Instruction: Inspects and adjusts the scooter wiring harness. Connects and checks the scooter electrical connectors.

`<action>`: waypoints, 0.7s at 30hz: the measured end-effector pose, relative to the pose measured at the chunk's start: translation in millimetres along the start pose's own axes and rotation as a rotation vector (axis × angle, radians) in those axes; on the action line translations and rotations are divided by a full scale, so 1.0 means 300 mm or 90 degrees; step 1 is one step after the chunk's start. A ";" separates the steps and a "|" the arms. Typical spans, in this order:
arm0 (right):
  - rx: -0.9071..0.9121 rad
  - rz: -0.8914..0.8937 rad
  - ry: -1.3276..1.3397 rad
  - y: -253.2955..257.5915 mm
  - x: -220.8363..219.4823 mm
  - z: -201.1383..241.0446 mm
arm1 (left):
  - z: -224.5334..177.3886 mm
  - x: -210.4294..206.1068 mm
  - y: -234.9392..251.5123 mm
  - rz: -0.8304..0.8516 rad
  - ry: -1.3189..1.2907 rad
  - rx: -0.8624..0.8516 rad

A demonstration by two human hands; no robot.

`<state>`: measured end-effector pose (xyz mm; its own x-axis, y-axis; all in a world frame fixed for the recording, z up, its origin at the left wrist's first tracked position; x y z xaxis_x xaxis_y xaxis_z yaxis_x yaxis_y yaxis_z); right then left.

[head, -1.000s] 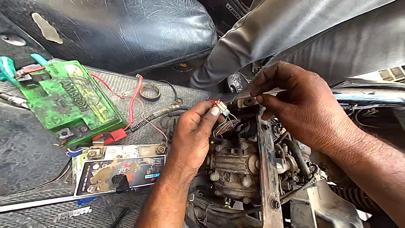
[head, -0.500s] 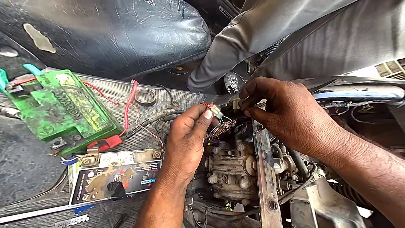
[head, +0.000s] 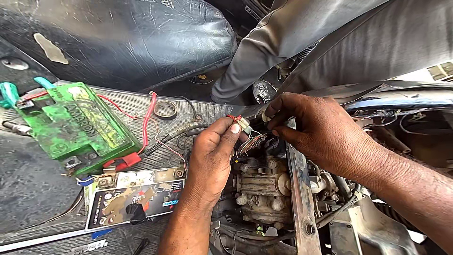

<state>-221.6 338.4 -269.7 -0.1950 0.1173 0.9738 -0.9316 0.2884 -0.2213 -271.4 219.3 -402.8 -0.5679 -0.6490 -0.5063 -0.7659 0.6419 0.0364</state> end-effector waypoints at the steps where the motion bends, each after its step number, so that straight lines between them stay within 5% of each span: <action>1: -0.001 0.000 0.001 -0.001 -0.003 0.000 | -0.001 0.000 0.000 0.000 0.000 -0.001; 21: 0.007 -0.003 0.012 -0.002 0.009 0.008 | 0.002 0.000 0.001 -0.001 -0.007 0.010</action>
<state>-222.3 336.1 -266.9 -0.1840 0.1342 0.9737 -0.9361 0.2782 -0.2153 -271.5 219.6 -403.5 -0.5636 -0.6454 -0.5156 -0.7617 0.6476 0.0220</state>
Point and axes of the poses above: each hand's wrist, its own y-axis towards the middle knuckle, its own x-axis out of the back of the hand, z = x × y, the point moved 10 cm from there along y, towards the middle knuckle, and after that the axes turned 2 degrees about z, right-handed, at the moved point
